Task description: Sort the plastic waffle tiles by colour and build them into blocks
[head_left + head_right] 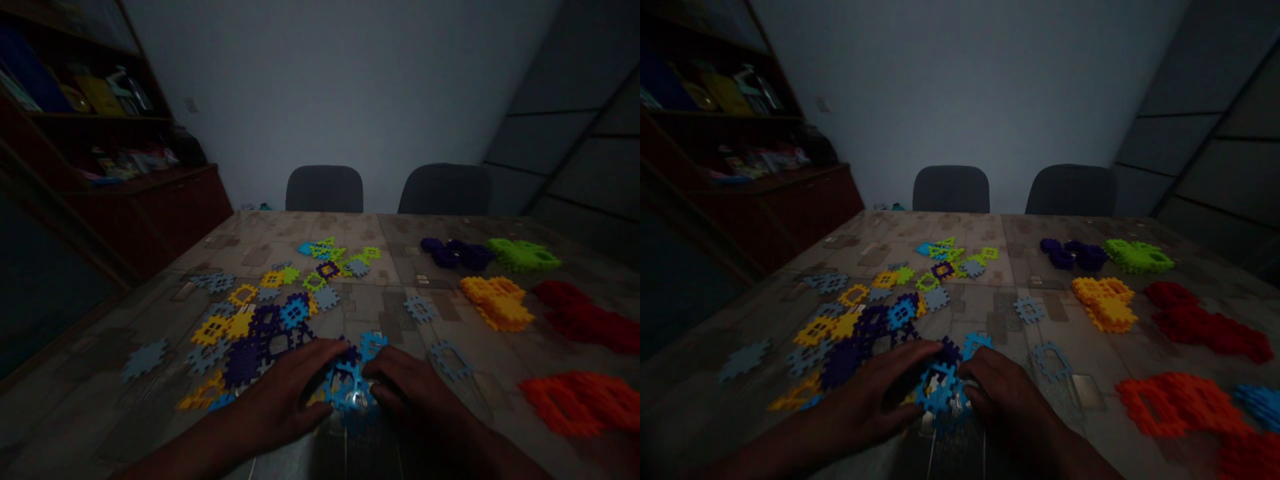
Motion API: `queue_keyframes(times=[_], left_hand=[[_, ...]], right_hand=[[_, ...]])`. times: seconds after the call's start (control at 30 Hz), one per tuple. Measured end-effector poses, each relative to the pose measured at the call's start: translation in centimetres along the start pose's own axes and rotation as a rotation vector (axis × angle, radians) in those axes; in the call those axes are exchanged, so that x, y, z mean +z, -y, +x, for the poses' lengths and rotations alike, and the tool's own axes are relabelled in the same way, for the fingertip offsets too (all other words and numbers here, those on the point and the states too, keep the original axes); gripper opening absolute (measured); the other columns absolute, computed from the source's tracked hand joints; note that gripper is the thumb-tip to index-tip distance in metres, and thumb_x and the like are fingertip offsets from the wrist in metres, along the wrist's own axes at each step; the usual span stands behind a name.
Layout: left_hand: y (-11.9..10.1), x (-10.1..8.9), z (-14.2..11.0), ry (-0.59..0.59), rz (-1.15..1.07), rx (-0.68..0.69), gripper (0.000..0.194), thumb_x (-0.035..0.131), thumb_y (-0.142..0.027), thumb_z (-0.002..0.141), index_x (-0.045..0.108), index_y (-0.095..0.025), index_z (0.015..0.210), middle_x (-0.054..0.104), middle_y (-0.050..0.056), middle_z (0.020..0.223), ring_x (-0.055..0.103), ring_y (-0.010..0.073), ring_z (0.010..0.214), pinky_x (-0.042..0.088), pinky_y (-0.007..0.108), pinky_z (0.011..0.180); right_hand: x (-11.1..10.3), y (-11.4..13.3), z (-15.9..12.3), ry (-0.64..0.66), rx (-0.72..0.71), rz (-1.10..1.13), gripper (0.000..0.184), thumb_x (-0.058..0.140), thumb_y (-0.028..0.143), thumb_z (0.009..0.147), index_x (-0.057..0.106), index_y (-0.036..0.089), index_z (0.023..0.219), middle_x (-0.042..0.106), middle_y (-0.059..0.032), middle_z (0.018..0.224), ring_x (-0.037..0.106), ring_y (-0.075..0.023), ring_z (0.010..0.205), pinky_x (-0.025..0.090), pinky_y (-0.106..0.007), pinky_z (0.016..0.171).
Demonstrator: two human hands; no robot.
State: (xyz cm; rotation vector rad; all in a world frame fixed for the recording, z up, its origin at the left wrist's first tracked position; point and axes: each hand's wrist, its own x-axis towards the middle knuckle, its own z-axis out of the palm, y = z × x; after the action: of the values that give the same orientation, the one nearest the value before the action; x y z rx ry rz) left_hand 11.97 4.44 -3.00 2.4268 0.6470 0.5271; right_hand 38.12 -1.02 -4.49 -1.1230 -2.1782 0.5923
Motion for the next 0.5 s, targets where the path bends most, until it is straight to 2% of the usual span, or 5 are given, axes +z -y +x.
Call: queue_keyframes(times=[0.23, 0.37, 0.5], left_hand=[[0.16, 0.40, -0.45, 0.080, -0.019, -0.046, 0.086, 0.068, -0.018, 0.089, 0.014, -0.045, 0.151, 0.039, 0.002, 0.152, 0.040, 0.0261, 0.137, 0.040, 0.045, 0.115], [0.00, 0.45, -0.31, 0.100, -0.034, -0.023, 0.081, 0.066, -0.023, 0.092, 0.014, -0.044, 0.151, 0.038, 0.002, 0.153, 0.039, 0.0255, 0.139, 0.038, 0.045, 0.117], [-0.11, 0.56, 0.06, 0.087, -0.060, 0.056, 0.070, 0.049, -0.015, 0.096, 0.016, -0.041, 0.152, 0.037, 0.001, 0.154, 0.039, 0.0210, 0.139, 0.037, 0.041, 0.117]], right_hand=[[-0.12, 0.07, -0.13, 0.009, 0.061, -0.042, 0.012, 0.048, 0.018, 0.096, 0.060, 0.019, 0.098, 0.063, -0.0053, 0.093, 0.061, -0.0166, 0.083, 0.048, -0.029, 0.072], [-0.04, -0.23, -0.19, -0.009, 0.074, -0.043, 0.011, 0.048, 0.016, 0.094, 0.059, 0.018, 0.093, 0.062, -0.0046, 0.089, 0.060, -0.0155, 0.079, 0.047, -0.028, 0.069], [-0.06, -0.16, -0.14, 0.002, 0.047, -0.032, 0.012, 0.049, 0.017, 0.093, 0.060, 0.018, 0.098, 0.062, -0.0053, 0.091, 0.060, -0.0157, 0.081, 0.048, -0.029, 0.070]])
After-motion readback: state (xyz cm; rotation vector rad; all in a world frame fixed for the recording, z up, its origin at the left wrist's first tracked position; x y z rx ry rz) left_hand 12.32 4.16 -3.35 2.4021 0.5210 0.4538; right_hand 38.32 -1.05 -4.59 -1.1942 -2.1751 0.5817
